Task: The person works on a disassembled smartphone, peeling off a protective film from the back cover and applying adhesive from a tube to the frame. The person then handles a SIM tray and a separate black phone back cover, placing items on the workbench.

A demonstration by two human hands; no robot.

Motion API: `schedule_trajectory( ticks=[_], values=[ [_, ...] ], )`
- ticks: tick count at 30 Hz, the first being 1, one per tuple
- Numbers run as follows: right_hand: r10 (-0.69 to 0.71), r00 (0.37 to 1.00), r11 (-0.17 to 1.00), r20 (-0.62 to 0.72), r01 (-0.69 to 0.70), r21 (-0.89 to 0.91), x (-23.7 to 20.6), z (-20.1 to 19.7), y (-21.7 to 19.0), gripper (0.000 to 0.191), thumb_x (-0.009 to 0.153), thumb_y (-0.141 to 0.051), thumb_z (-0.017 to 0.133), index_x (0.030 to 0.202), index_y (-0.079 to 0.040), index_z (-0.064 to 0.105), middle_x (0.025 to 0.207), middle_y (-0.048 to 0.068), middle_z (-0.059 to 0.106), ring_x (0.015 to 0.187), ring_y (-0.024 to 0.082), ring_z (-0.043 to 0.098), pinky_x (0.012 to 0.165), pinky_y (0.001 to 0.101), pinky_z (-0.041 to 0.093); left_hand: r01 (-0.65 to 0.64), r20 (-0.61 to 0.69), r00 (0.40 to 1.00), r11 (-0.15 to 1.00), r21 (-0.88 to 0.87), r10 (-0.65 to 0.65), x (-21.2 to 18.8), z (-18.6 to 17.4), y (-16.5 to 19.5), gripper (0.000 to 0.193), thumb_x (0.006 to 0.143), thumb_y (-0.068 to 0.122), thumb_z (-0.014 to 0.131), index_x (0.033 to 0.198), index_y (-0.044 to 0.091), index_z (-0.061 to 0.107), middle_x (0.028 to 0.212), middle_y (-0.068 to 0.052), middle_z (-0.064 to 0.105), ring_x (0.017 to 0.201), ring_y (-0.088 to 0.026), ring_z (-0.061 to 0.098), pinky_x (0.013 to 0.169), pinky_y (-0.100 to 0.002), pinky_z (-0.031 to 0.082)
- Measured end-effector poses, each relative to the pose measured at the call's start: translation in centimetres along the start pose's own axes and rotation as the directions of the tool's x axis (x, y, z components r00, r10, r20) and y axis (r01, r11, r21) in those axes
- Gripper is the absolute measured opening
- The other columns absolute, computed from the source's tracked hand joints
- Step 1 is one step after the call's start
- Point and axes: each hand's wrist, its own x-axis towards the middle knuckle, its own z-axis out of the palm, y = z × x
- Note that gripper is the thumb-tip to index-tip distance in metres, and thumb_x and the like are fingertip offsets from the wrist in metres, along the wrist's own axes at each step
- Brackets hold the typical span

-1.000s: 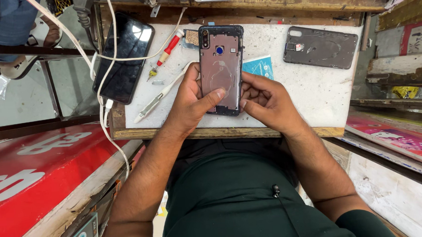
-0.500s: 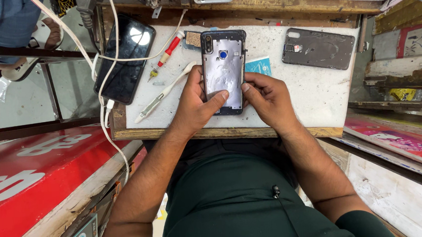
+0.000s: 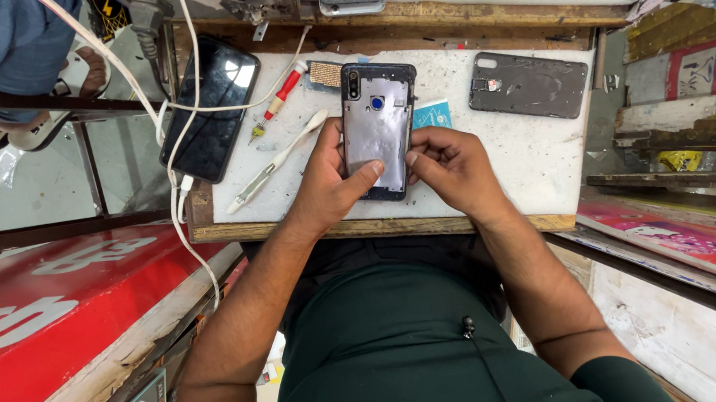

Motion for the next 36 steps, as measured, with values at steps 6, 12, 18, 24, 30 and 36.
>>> schedule_trajectory(
  ticks=[6,12,18,24,30,36],
  values=[
    [0.030,0.991,0.998,-0.132,-0.037,-0.057,0.4,0.4,1.1,0.020,0.110,-0.008,0.058,0.108,0.007,0.072,0.084,0.009,0.072,0.073,0.013,0.069,0.066,0.0265,0.059,0.008,-0.002,1.000,0.999,-0.032,-0.009,-0.2,0.0,0.1,0.051,0.095,0.008,0.068,0.137,-0.001,0.040,0.125,-0.016,0.064,0.116,-0.017,0.065,0.100,-0.034,0.056],
    [0.038,0.996,0.999,0.080,-0.040,0.027,0.4,-0.6,0.1,0.028,0.094,0.000,0.066,0.121,0.005,0.064,0.094,0.006,0.069,0.084,0.009,0.067,0.076,0.0240,0.058,0.026,-0.039,0.999,0.996,-0.080,-0.030,-0.2,0.2,0.1,0.053,0.095,0.008,0.067,0.139,-0.001,0.039,0.125,-0.015,0.064,0.115,-0.017,0.064,0.100,-0.034,0.056],
    [0.052,0.999,0.998,0.010,-0.051,-0.031,0.9,-0.2,-0.1,0.017,0.100,-0.004,0.063,0.113,0.006,0.070,0.089,0.006,0.073,0.076,0.010,0.069,0.069,0.0248,0.059,0.029,-0.032,0.999,0.999,-0.033,-0.030,-0.1,0.1,0.5,0.054,0.095,0.008,0.067,0.140,-0.002,0.040,0.126,-0.015,0.063,0.116,-0.017,0.063,0.100,-0.034,0.055],
    [0.075,0.996,0.993,-0.049,-0.079,-0.089,0.8,0.2,-0.1,0.019,0.107,-0.008,0.060,0.108,0.006,0.072,0.085,0.007,0.073,0.075,0.011,0.071,0.068,0.0259,0.061,0.052,-0.042,0.998,0.997,-0.054,-0.054,-0.1,0.0,0.0,0.053,0.094,0.009,0.067,0.138,-0.001,0.039,0.123,-0.016,0.064,0.114,-0.017,0.066,0.098,-0.035,0.058],
    [0.058,0.993,0.998,0.099,-0.054,-0.038,0.7,-0.9,-0.8,0.026,0.095,0.000,0.067,0.120,0.006,0.067,0.094,0.008,0.072,0.085,0.012,0.070,0.078,0.0259,0.060,0.021,-0.041,0.999,0.998,-0.067,-0.023,-0.1,0.0,-0.3,0.053,0.094,0.009,0.067,0.139,-0.002,0.039,0.124,-0.016,0.064,0.115,-0.017,0.065,0.098,-0.034,0.058],
    [0.112,0.991,0.990,-0.072,-0.118,-0.072,0.9,0.0,0.2,0.017,0.104,-0.005,0.062,0.112,0.007,0.073,0.085,0.010,0.073,0.074,0.014,0.071,0.067,0.0273,0.061,0.033,-0.042,0.999,0.999,-0.027,-0.034,-0.1,0.0,-0.3,0.051,0.095,0.009,0.068,0.136,-0.001,0.040,0.122,-0.016,0.064,0.114,-0.017,0.065,0.097,-0.034,0.058]
  ],
)
